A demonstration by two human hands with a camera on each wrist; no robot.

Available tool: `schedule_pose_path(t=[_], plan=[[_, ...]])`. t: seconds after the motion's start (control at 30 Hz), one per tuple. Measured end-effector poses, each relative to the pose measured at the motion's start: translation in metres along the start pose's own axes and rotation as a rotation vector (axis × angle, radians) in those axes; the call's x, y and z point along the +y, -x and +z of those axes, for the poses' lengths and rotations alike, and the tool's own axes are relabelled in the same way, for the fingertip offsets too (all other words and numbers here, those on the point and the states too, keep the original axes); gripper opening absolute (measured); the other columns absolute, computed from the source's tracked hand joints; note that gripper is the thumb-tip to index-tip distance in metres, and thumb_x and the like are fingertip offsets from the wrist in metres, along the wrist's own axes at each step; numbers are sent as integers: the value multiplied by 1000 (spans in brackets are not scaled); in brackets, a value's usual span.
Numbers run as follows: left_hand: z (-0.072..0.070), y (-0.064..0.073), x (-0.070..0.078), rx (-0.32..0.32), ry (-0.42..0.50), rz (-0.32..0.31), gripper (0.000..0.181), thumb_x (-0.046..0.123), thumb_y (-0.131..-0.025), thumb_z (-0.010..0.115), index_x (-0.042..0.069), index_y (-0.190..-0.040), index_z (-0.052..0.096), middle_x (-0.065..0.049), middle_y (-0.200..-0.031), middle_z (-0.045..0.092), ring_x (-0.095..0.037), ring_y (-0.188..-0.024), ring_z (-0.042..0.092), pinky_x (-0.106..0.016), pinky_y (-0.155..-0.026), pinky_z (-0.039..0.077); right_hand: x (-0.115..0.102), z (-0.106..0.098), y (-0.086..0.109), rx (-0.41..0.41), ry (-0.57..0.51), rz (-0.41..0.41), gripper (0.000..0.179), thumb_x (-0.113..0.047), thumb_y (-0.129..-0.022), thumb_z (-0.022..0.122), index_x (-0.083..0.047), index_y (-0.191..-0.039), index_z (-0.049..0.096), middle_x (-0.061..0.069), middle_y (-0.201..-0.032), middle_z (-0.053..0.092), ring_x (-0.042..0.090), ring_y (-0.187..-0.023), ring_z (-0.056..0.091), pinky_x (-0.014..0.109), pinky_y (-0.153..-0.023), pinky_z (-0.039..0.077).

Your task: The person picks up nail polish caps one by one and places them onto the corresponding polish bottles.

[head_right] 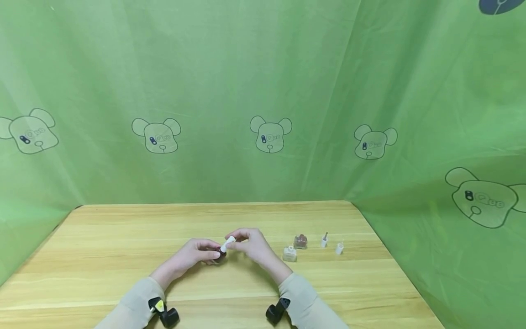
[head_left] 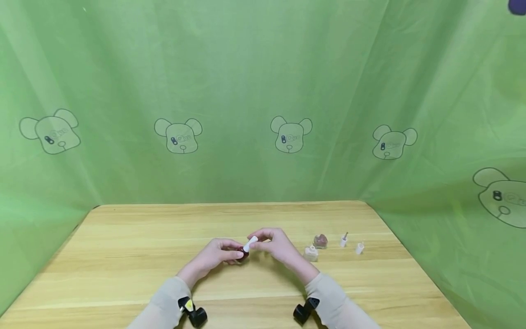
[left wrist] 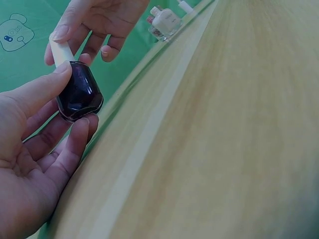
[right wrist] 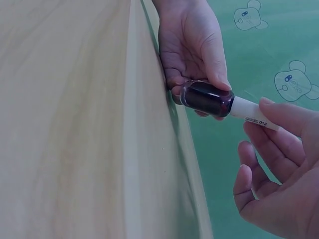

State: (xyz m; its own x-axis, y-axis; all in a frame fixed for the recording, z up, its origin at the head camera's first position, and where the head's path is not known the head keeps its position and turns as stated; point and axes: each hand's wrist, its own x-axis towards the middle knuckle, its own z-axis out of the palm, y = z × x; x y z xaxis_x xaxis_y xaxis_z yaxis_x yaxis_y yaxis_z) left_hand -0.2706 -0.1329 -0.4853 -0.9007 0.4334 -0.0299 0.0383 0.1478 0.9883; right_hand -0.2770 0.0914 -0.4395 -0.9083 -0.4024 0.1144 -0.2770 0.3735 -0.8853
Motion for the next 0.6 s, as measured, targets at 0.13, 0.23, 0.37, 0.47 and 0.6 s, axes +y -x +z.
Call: schedule_pose_path(t=[0.13, 0.23, 0.37, 0.47, 0.6], plan=[[-1, 1, 2, -5, -4, 1, 37, 22, -86, 74, 0, -115, 68, -8, -105, 74, -12, -80, 66, -28, -74, 56, -1, 2, 0, 27, 11, 39, 25, -24, -79, 79, -8, -98, 74, 7, -96, 72, 15, -85, 58, 28, -70, 45], [-1, 1, 3, -12, 3, -5, 37, 21, -86, 73, 0, -115, 68, -9, -105, 74, -11, -80, 66, -28, -74, 56, -1, 2, -1, 48, 24, 56, 23, -25, -78, 80, -9, -94, 74, 5, -91, 72, 15, -82, 58, 28, -70, 44], [0, 2, 3, -19, 2, 1, 37, 21, -86, 73, -1, -115, 68, -10, -106, 74, -11, -81, 66, -27, -74, 55, -1, 3, -1, 75, 30, 69, 21, -25, -77, 81, -9, -88, 74, 3, -86, 72, 14, -80, 58, 28, -72, 44], [0, 2, 3, -18, -6, 0, 37, 22, -86, 74, 0, -115, 68, -10, -106, 74, -11, -80, 66, -27, -73, 55, -2, 5, 0, 98, 28, 76, 21, -24, -76, 82, -7, -83, 72, 2, -82, 71, 14, -77, 57, 28, -72, 44], [1, 2, 2, -17, -16, -11, 36, 23, -85, 75, 2, -114, 69, -9, -105, 74, -11, -80, 66, -27, -72, 54, -2, 7, 1, 131, 38, 98, 25, -26, -75, 83, -6, -75, 68, -1, -73, 65, 13, -71, 53, 25, -65, 44]])
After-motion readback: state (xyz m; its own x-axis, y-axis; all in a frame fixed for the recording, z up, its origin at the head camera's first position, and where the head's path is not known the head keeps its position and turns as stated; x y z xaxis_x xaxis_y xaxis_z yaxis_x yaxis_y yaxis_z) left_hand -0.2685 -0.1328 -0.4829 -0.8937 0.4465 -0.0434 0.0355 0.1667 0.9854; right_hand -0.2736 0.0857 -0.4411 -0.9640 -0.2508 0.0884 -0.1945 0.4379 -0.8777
